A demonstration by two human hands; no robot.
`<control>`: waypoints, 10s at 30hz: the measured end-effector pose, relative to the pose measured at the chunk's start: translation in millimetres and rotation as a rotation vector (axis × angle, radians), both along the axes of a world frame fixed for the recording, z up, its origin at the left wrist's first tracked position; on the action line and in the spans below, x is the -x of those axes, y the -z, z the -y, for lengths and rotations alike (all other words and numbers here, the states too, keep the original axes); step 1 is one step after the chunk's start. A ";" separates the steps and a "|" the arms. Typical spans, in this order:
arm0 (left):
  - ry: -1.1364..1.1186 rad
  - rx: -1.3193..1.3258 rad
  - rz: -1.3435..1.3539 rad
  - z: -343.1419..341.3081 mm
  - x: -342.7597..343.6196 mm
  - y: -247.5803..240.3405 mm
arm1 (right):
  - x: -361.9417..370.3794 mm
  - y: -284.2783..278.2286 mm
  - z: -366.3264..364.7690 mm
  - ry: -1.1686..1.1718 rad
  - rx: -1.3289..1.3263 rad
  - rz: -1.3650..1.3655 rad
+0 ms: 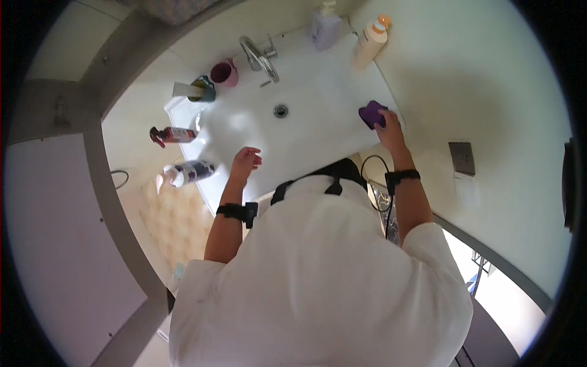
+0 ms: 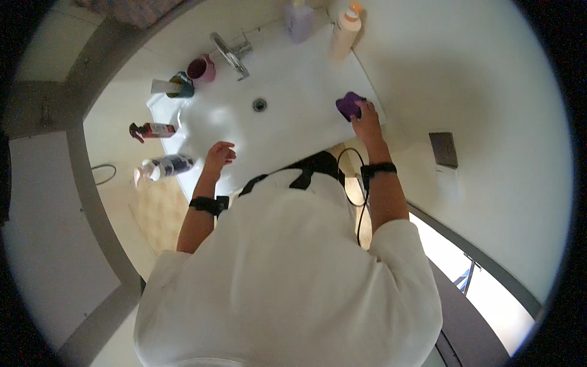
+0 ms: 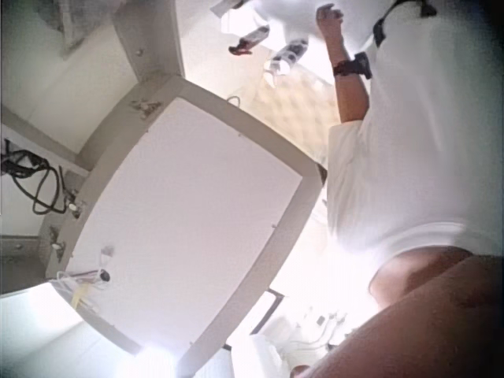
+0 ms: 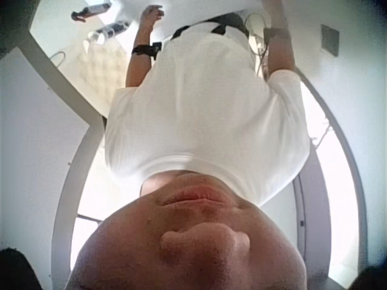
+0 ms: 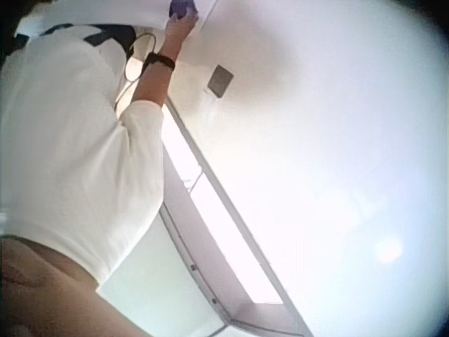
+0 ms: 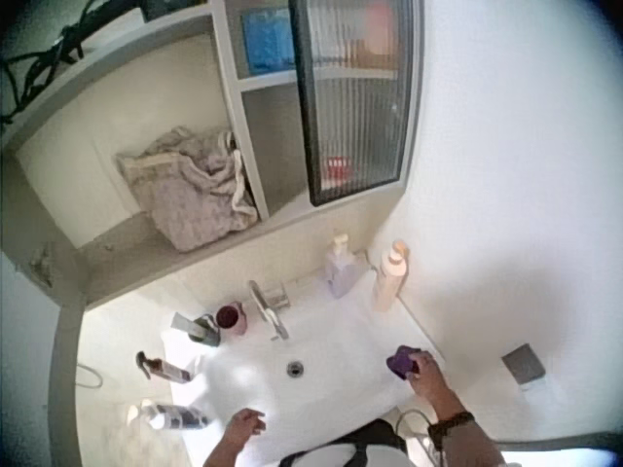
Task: The person rinses a cup and a bottle with water, then places a cup, several bottles, and a tube into a bathroom cabinet.
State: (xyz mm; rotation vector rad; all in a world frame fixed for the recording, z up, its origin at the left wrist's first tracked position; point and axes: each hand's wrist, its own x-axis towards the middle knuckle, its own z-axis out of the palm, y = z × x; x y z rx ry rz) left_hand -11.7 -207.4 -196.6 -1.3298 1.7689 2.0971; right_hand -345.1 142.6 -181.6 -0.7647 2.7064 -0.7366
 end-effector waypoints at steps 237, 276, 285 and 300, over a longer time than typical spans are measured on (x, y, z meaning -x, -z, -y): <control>-0.845 -0.232 -0.391 -136.2 -58.4 -110.6 | 97.6 -66.8 128.7 0.309 0.449 -0.303; -0.985 -0.206 -0.434 -151.5 -152.4 -103.0 | -119.6 -366.1 421.0 -0.584 1.378 0.291; -1.145 -0.227 -0.397 -177.4 -209.3 -84.8 | -128.5 -359.4 513.0 -0.399 1.235 -0.642; -1.021 -0.188 -0.217 -154.7 -167.3 -90.0 | -99.1 -245.9 327.5 -0.675 1.222 -0.438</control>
